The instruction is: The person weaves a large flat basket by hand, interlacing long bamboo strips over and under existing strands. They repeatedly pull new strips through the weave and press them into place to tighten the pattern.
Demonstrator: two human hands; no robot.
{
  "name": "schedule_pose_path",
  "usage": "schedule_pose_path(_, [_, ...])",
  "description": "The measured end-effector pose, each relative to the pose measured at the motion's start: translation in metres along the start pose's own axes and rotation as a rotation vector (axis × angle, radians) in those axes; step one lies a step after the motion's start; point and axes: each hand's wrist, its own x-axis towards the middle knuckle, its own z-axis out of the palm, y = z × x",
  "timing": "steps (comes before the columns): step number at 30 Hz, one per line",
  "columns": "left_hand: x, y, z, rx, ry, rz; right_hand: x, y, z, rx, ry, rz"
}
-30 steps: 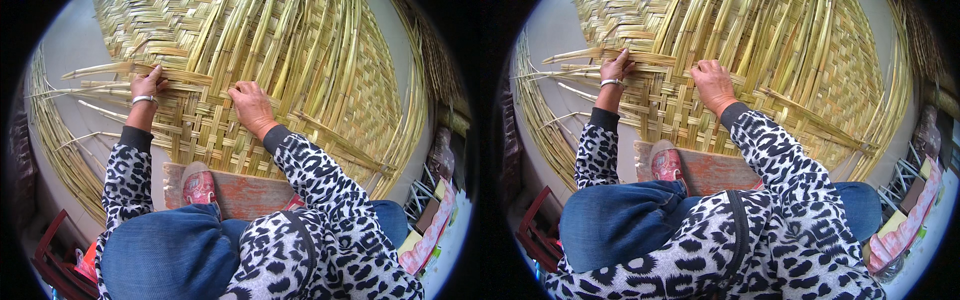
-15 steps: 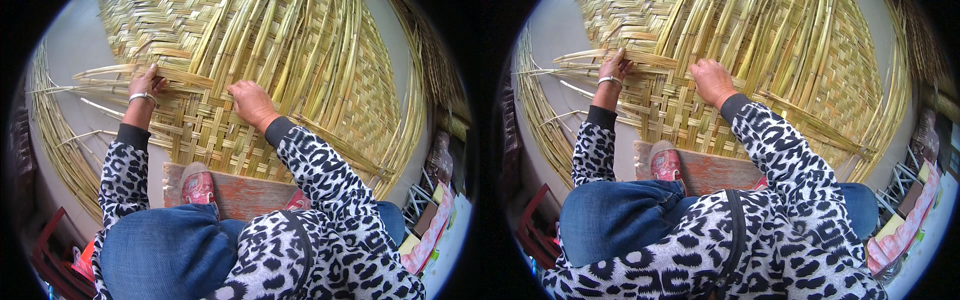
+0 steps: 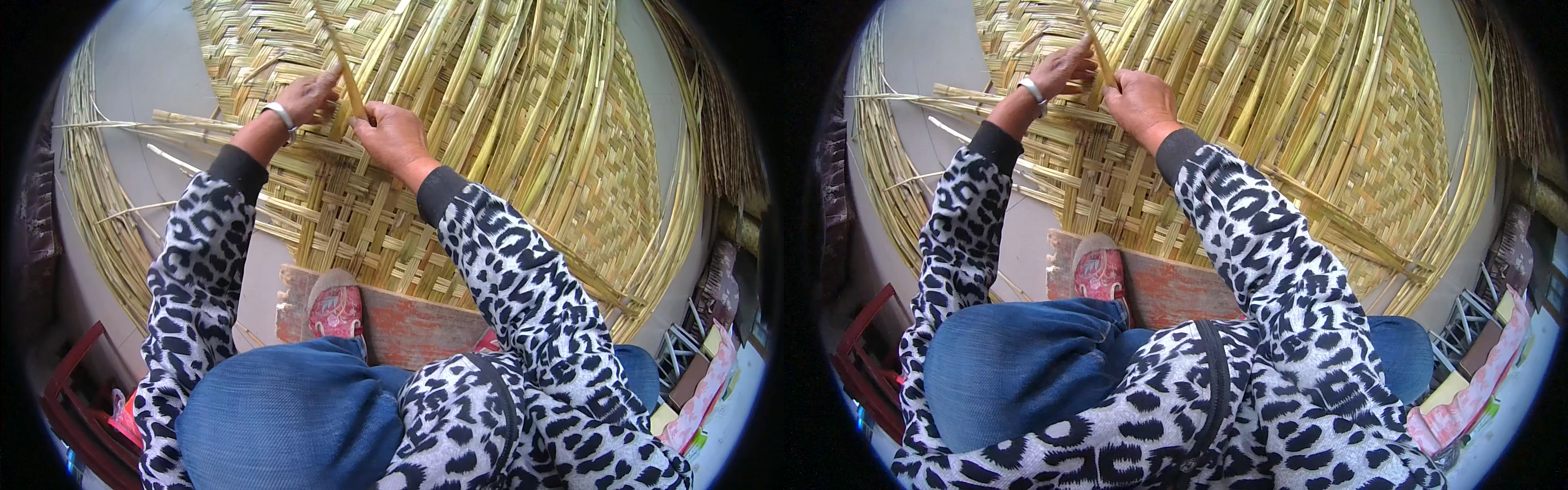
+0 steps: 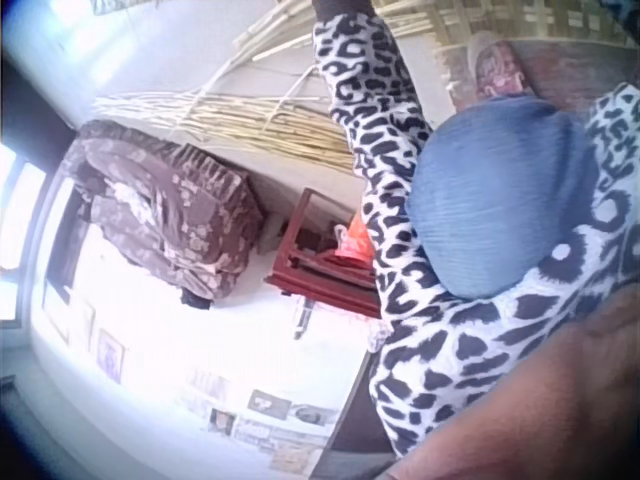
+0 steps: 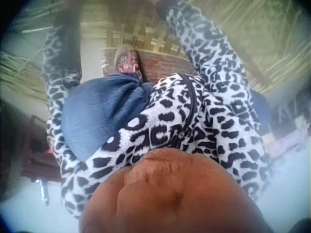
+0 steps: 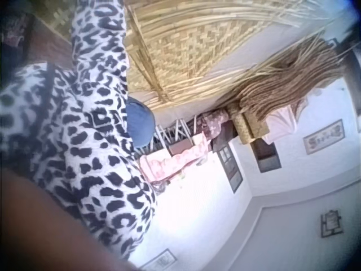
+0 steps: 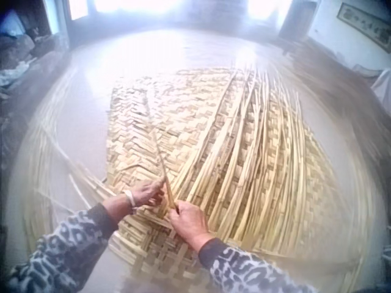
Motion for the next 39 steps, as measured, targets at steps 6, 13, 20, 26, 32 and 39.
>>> schedule_pose_path(6, [0.029, 0.001, 0.018, 0.141, 0.021, -0.004, 0.003, 0.004, 0.002, 0.017, 0.060, 0.114])
schedule_pose_path(13, [0.009, 0.011, 0.017, -0.623, -0.150, 0.169, 0.012, 0.014, 0.019, 0.012, 0.038, 0.078])
schedule_pose_path(20, [-0.003, 0.020, 0.024, 0.472, 0.036, 0.521, 0.002, 0.029, 0.026, 0.055, -0.049, -0.053])
schedule_pose_path(26, [-0.010, 0.005, -0.013, 1.404, 0.082, 0.676, -0.020, 0.038, 0.032, 0.041, 0.128, -0.202])
schedule_pose_path(32, [-0.019, 0.002, -0.016, 1.462, 0.101, 0.471, -0.036, 0.042, 0.034, -0.247, 0.031, -0.339])
schedule_pose_path(39, [-0.028, -0.008, 0.005, 1.587, 0.321, 0.782, -0.042, 0.036, 0.039, -0.574, 0.047, -0.400])
